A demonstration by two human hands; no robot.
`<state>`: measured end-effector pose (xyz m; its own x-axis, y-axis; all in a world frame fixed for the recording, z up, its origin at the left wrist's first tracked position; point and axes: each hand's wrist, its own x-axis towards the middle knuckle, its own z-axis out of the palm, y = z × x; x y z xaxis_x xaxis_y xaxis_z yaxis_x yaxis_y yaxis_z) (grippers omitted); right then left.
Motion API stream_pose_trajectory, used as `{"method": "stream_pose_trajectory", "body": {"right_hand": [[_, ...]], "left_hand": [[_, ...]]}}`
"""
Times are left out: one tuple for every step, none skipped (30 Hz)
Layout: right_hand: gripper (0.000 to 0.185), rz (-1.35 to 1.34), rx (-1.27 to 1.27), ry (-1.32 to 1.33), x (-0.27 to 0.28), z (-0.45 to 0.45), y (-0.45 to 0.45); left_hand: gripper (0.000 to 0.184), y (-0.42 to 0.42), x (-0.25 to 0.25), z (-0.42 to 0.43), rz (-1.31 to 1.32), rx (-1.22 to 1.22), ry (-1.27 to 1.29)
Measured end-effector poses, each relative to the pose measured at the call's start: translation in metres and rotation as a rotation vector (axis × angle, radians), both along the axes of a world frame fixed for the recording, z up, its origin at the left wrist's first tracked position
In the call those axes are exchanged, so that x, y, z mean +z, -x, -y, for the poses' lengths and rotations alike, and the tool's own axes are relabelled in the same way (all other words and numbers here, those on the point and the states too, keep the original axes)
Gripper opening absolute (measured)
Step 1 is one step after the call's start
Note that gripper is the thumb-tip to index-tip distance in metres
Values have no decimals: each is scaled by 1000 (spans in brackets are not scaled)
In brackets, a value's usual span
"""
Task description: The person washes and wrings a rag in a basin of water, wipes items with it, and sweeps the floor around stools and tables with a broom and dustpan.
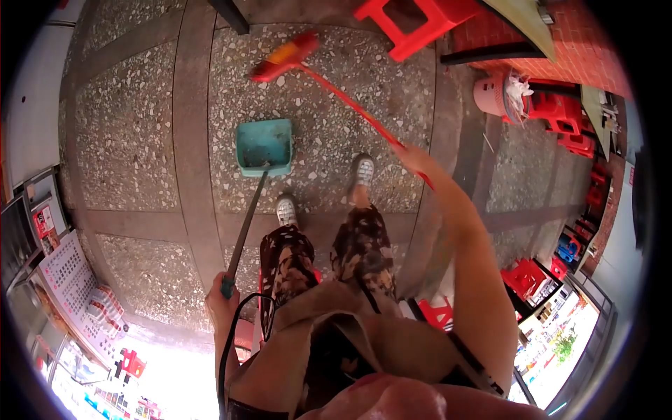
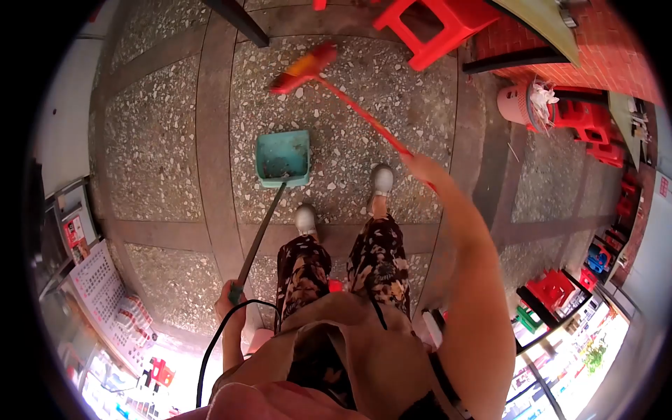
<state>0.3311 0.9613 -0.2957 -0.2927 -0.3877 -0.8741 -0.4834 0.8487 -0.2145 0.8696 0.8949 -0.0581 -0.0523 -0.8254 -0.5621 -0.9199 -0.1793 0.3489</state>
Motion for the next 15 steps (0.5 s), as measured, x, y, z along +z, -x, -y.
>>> {"method": "stream_pose_trajectory", "body": {"right_hand": [[61,-49,-1,-28,37,-30,21],[61,-23,-57,-82,35,-82,53],[61,-36,-196,-109,87,-94,54],[60,-15,-229,-186,103,-126,70],[61,-121,-137,-68,110,-160,78],[60,-110,-191,-90,138,-164,76],[60,-103,-243,-109,171,-151,77],[60,-102,-238,-106,188,-140,83],[60,-42,-347,-202,202,-131,86],[60,20,-458,-298,207,-125,89],[60,22,-453,-296,193,-123,94],[59,-10,-401,-70,166,-117,97],[59,-38,-348,153,139,-117,100],[62,0,-332,124,108,-106,110],[66,39,-319,98,79,-80,123]], "left_hand": [[29,20,0,8,16,-11,-18],[30,41,0,15,31,-18,-35],[31,63,0,21,34,5,-58],[31,79,-3,22,42,8,-57],[32,91,-6,27,70,-34,-42],[33,108,-10,28,95,-73,-24],[34,130,-8,34,145,-45,-42],[32,144,-11,39,103,-19,-15],[31,162,-8,46,138,-24,-7],[30,178,-5,54,174,-30,1],[30,186,-8,61,176,-26,3],[29,189,-10,73,188,-31,3],[28,194,-11,77,203,-38,0],[28,201,-12,81,209,-35,5],[28,207,-12,87,222,-49,28]]}}
